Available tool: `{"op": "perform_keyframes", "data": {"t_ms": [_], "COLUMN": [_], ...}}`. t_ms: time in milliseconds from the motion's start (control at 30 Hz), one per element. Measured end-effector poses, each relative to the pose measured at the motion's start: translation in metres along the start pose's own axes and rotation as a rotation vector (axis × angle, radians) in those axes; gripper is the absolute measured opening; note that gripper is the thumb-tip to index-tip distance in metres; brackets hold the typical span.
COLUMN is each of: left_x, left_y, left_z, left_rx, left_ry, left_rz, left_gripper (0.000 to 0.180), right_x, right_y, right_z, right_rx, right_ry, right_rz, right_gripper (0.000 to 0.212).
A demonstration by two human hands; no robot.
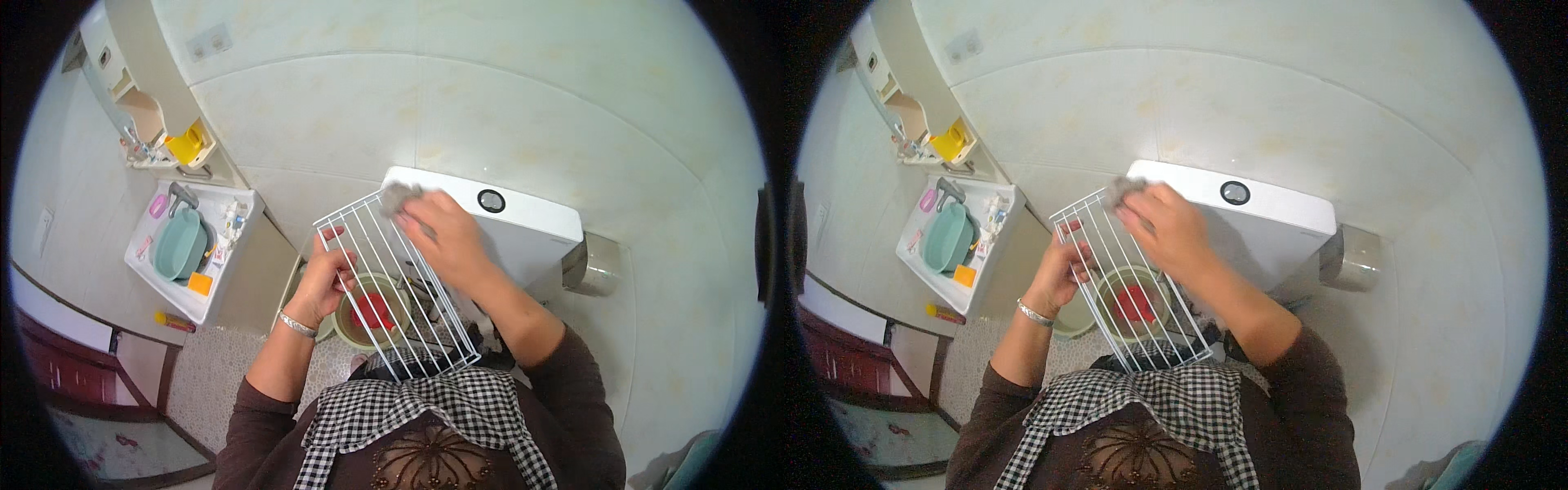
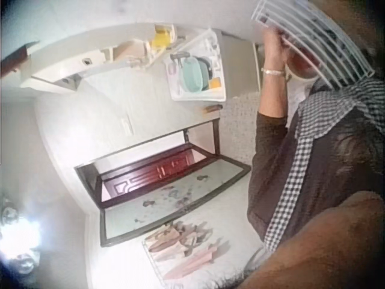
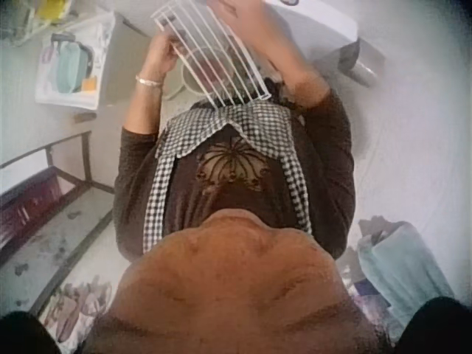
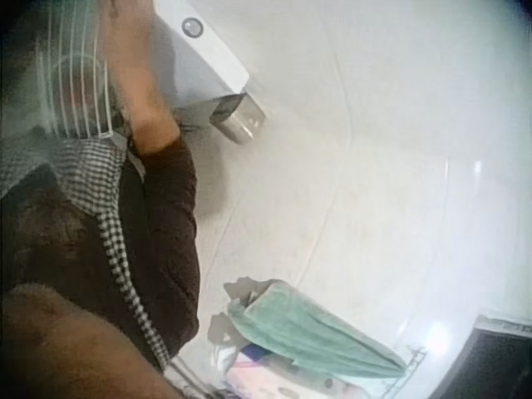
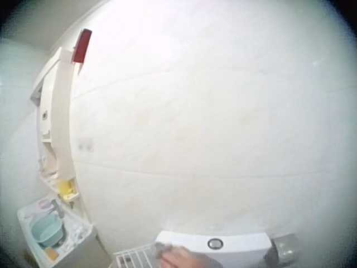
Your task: The person wipes a white wire rack with a cloth, then cleans the wall area above a sink. They position the rack against the wall and press it into place, adjusting it repeatedly to secure it. Finally, they pick up a pink plastic item from the sink area.
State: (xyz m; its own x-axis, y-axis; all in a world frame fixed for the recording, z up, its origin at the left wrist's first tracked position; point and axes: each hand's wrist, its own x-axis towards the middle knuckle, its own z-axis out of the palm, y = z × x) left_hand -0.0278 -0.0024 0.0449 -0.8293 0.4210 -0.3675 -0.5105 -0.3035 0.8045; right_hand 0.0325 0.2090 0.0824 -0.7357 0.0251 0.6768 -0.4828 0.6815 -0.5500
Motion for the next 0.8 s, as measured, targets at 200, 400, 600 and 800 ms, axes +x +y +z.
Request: {"op": "perform_keyframes", "data": {"t_ms": [200, 400, 600, 800], "left_x": [0.006, -0.003, 0.008, 0.023], "left_y": [-0.009, -0.019, -0.03, -0.025], "left_z": [-0.004, -0.006, -0.014, -0.004], "left_rx": [-0.019, -0.06, -0.045, 0.077], "left_ry": [-0.134, -0.097, -0.069, -0.015], "left_rz": [0.004, 0.018, 0.03, 0.055], "left_gripper": [0.066, 0.065, 0.064, 0.052], "right_x": [-0.012, -0.071, -0.154, -0.124], "right_y": [0.015, 0.007, -0.002, 0.023], "right_z": [0.015, -0.006, -0.05, -0.075], "right_rx": [-0.127, -0.009, 0.332, 0.207], "right_ry": [-0.201, -0.43, -0.752, -0.75], "right_rz": [0.006, 0.112, 0.364, 0.192], "right_gripper": [0.022, 0.02, 0.021, 0.022]}}
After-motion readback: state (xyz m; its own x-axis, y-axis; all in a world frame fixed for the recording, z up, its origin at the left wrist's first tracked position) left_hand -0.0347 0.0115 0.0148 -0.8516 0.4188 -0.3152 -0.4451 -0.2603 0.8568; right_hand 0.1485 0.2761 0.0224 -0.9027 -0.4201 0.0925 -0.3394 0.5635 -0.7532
